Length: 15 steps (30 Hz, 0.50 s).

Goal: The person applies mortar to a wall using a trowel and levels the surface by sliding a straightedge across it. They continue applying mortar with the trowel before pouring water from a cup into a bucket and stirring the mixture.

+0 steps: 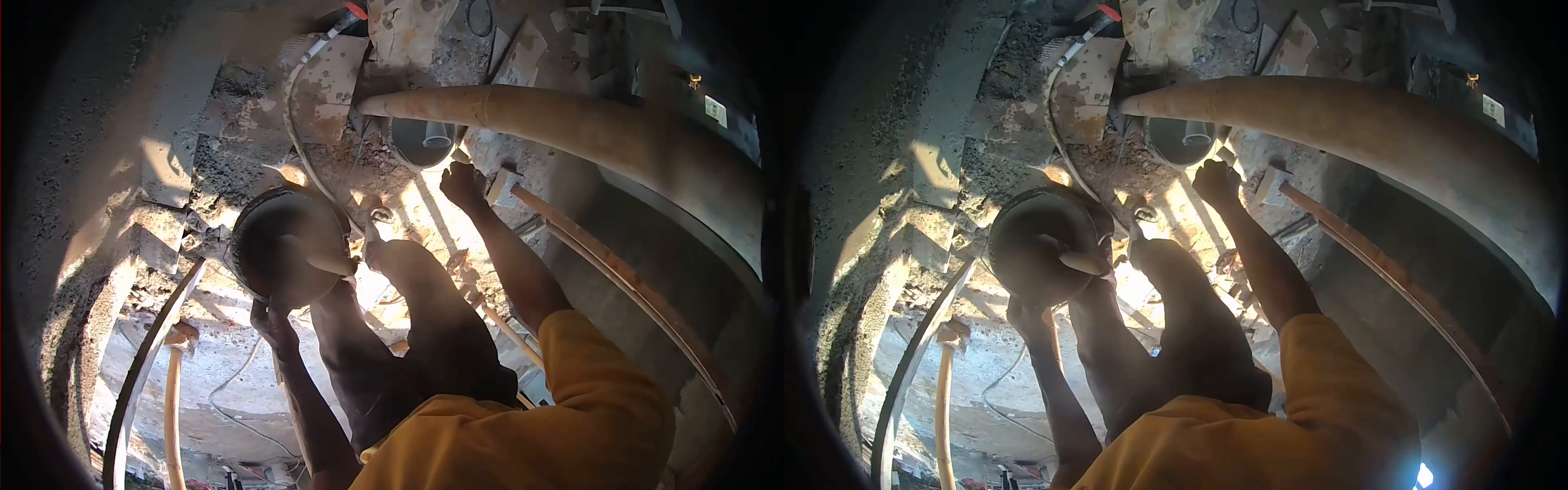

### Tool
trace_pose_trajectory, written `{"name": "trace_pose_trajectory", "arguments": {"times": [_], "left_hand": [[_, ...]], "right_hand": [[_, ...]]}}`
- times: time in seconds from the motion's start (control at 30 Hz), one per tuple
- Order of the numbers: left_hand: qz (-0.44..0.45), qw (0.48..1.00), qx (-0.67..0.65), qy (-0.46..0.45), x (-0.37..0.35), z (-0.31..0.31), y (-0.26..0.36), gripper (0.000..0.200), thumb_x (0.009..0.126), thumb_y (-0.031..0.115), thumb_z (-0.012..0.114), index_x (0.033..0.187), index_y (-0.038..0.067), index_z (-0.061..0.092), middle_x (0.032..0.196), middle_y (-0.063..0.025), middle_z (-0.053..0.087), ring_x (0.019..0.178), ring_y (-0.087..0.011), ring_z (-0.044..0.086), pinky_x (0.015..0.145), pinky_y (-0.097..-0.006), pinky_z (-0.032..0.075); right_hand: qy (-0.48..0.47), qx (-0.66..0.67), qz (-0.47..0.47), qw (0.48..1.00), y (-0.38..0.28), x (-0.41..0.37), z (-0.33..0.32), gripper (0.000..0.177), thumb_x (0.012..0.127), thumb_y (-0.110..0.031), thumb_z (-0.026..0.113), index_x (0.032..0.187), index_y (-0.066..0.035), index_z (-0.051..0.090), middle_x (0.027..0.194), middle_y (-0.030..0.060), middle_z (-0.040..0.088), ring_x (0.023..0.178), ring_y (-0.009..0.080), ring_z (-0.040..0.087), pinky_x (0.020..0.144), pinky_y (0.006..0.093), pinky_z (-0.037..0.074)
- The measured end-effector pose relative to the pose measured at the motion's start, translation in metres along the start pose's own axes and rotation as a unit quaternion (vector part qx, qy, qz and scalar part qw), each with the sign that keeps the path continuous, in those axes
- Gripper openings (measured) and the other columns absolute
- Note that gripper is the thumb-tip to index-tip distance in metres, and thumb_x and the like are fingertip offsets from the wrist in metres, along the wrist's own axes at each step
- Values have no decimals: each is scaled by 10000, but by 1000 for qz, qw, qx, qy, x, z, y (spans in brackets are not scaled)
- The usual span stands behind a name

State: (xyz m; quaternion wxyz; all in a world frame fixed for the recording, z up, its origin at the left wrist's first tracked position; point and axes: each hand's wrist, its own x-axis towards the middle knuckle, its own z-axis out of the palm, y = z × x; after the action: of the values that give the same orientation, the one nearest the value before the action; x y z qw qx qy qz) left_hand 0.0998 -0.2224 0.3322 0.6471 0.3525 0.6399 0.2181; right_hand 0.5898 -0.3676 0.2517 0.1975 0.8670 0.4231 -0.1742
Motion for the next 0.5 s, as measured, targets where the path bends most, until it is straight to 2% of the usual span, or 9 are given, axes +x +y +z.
{"name": "trace_pose_trajectory", "arguments": {"times": [0.07, 0.17, 0.2, 0.27, 0.37, 0.4, 0.43, 0.5], "left_hand": [[-28, 998, -47, 33, -7, 18, -4, 306, 989, 211, 645, 1091, -75, 677, 1003, -108, 708, 854, -141, 655, 724, -303, 557], [-58, 998, 3, 12, -10, 11, -45, 246, 972, 193, 663, 1009, -50, 677, 917, -94, 699, 798, -137, 647, 700, -305, 552], [-60, 998, 9, 35, -10, 21, -50, 218, 955, 195, 679, 952, -22, 668, 842, -73, 681, 754, -133, 637, 687, -296, 547], [-39, 996, 84, 13, -10, 34, -62, 222, 948, 205, 683, 951, -18, 673, 833, -65, 678, 755, -136, 638, 683, -297, 546], [-46, 991, 128, 13, -4, 51, -94, 288, 950, 243, 683, 993, -41, 681, 872, -87, 695, 795, -141, 641, 699, -311, 550], [-49, 990, 130, 19, -4, 59, -104, 302, 950, 250, 683, 1001, -48, 681, 879, -92, 698, 804, -143, 642, 701, -314, 550], [-1, 989, 145, -3, -2, 59, -120, 330, 950, 272, 682, 1015, -51, 688, 867, -88, 711, 823, -136, 639, 679, -325, 533], [-29, 985, 169, 9, 3, 79, -138, 314, 939, 264, 687, 999, -44, 690, 832, -90, 715, 801, -139, 644, 654, -340, 518]], "right_hand": [[14, -63, 3, 998, 23, 42, 19, 197, 880, -240, 626, 871, -75, 733, 862, 135, 742, 798, 305, 746, 700, 474, 598], [-24, -103, -40, 994, 39, 88, 54, 197, 871, -245, 636, 920, -87, 743, 813, 116, 735, 779, 289, 753, 665, 470, 598], [-23, -123, -70, 990, 44, 112, 71, 202, 871, -252, 638, 932, -91, 743, 818, 120, 738, 778, 293, 753, 661, 470, 599], [-36, -160, -137, 977, 56, 136, 114, 217, 874, -270, 640, 955, -98, 745, 840, 131, 746, 785, 299, 753, 661, 469, 599], [-44, -182, -165, 968, 46, 141, 138, 232, 884, -277, 622, 971, -105, 752, 894, 122, 761, 874, 316, 766, 721, 482, 596], [-6, -159, -153, 975, 43, 142, 146, 232, 886, -283, 620, 962, -108, 751, 900, 125, 762, 871, 312, 765, 721, 488, 594], [32, -137, -138, 980, 40, 140, 153, 232, 889, -289, 618, 954, -110, 751, 905, 127, 763, 869, 307, 764, 721, 493, 591], [80, -88, -116, 986, 36, 139, 161, 240, 908, -287, 603, 927, -93, 743, 877, 130, 754, 828, 291, 754, 708, 484, 581]]}}
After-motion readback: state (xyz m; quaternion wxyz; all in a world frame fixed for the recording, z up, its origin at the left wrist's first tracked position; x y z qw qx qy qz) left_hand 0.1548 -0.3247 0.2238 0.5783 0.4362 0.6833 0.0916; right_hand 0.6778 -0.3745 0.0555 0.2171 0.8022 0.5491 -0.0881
